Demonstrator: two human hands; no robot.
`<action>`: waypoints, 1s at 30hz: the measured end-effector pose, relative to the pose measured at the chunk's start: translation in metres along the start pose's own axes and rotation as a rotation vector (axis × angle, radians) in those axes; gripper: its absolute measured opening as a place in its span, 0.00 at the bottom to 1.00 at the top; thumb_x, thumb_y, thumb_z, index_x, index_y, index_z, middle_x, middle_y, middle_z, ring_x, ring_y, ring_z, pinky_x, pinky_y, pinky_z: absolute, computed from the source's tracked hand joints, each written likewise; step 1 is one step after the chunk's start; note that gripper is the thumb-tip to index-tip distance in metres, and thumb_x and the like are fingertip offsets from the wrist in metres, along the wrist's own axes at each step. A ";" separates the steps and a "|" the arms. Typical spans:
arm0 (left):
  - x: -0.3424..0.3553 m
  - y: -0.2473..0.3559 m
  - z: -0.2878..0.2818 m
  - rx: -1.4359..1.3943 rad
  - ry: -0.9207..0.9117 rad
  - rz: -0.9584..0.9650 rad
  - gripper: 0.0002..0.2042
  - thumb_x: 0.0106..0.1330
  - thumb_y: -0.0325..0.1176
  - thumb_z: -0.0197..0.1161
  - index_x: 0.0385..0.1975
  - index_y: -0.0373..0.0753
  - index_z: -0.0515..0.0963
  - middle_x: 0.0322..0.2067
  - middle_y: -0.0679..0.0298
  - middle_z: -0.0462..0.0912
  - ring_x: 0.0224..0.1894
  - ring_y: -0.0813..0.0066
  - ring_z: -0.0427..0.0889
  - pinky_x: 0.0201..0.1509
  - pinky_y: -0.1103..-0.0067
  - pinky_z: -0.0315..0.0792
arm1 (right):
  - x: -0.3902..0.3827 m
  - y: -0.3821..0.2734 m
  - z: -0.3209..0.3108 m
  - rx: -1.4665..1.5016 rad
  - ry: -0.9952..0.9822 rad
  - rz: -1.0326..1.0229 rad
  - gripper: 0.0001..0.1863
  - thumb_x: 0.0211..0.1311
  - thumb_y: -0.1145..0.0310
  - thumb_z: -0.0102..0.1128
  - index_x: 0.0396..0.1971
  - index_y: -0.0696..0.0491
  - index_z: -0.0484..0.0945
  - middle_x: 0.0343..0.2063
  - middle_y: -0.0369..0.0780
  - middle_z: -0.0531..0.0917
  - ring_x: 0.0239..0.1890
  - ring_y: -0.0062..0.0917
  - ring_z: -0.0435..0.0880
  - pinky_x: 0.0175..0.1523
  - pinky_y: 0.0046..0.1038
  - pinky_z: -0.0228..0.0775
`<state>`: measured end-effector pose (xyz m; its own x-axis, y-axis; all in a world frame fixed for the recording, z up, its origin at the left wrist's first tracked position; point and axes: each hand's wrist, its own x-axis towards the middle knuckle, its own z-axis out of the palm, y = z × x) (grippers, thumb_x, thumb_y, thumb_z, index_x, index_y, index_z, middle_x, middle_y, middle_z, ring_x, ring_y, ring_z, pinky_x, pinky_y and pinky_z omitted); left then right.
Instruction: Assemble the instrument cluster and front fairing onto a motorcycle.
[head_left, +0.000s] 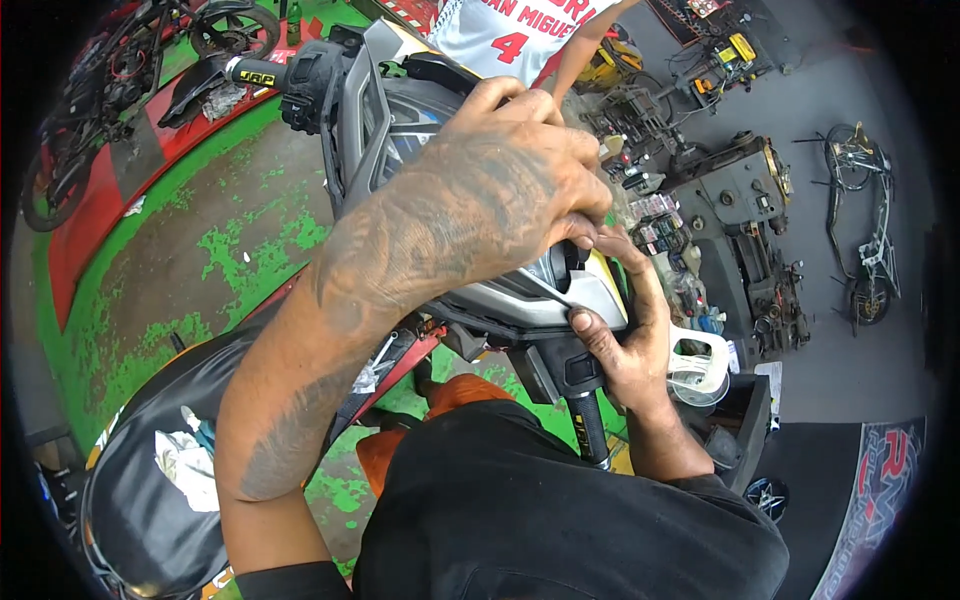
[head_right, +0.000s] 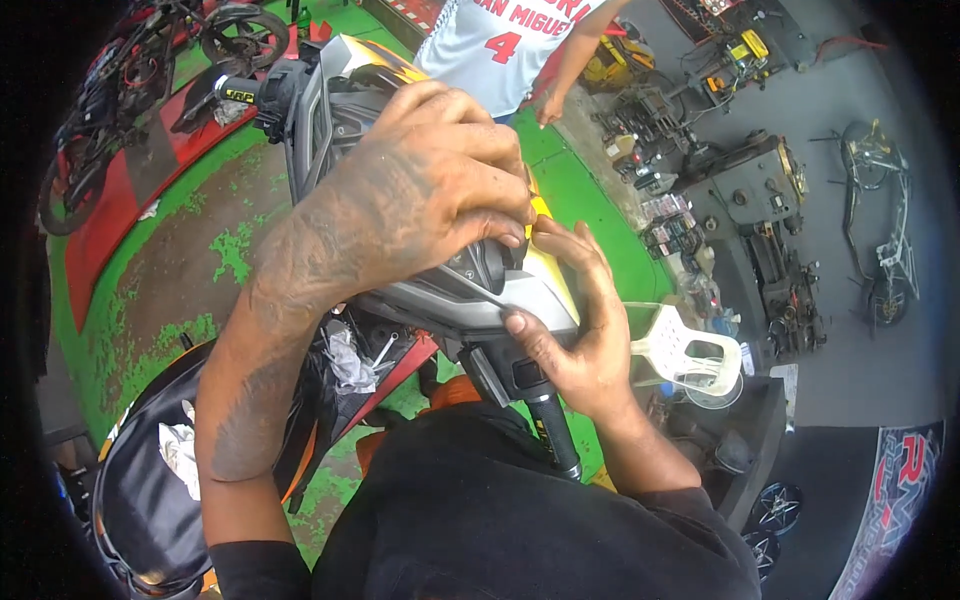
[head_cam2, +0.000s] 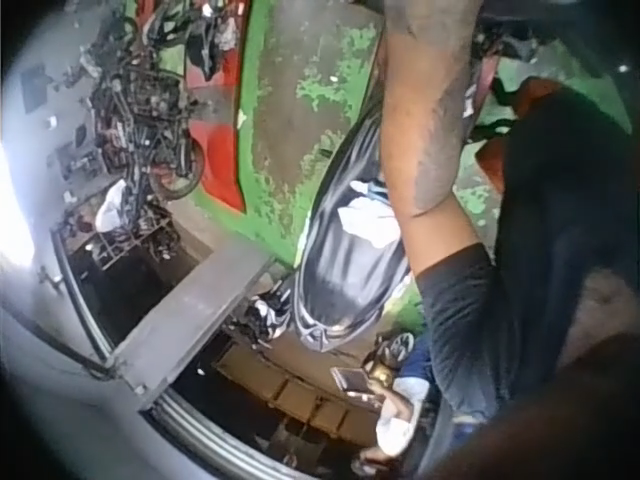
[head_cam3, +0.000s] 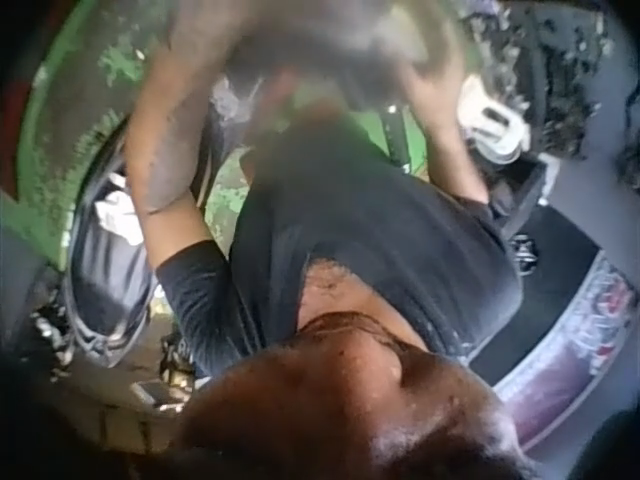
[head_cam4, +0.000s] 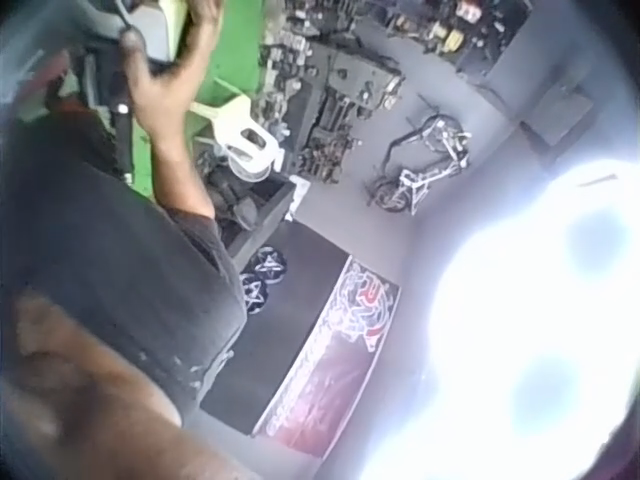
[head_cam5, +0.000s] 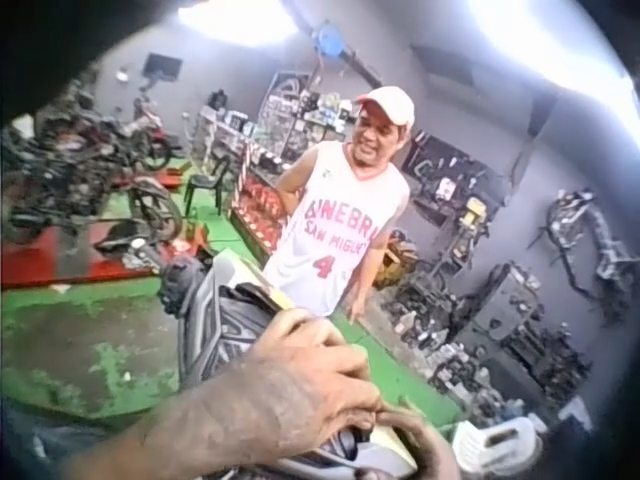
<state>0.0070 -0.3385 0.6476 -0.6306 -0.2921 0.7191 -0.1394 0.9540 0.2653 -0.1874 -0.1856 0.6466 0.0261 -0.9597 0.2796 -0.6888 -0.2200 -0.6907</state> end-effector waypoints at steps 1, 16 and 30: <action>-0.001 0.002 0.002 0.034 0.047 0.013 0.09 0.60 0.41 0.71 0.36 0.48 0.87 0.40 0.72 0.83 0.52 0.68 0.77 0.67 0.63 0.64 | -0.001 0.000 0.000 -0.018 0.002 -0.019 0.33 0.59 0.63 0.75 0.61 0.58 0.74 0.64 0.51 0.76 0.74 0.41 0.66 0.81 0.49 0.41; -0.008 0.008 0.004 0.037 0.009 -0.036 0.07 0.59 0.41 0.70 0.33 0.49 0.86 0.39 0.74 0.88 0.54 0.70 0.79 0.69 0.62 0.63 | -0.002 -0.004 -0.001 -0.053 -0.051 -0.039 0.42 0.51 0.58 0.82 0.64 0.59 0.71 0.64 0.51 0.74 0.72 0.47 0.67 0.78 0.48 0.52; -0.011 0.004 -0.003 0.035 -0.056 -0.005 0.10 0.62 0.43 0.69 0.39 0.48 0.86 0.40 0.74 0.86 0.55 0.69 0.78 0.70 0.63 0.62 | -0.004 -0.001 -0.004 -0.132 -0.014 -0.129 0.34 0.49 0.63 0.82 0.57 0.58 0.79 0.59 0.47 0.81 0.68 0.44 0.74 0.74 0.45 0.62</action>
<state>0.0158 -0.3314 0.6430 -0.6717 -0.2936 0.6802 -0.1688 0.9546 0.2453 -0.1899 -0.1809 0.6484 0.1293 -0.9276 0.3504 -0.7682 -0.3171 -0.5561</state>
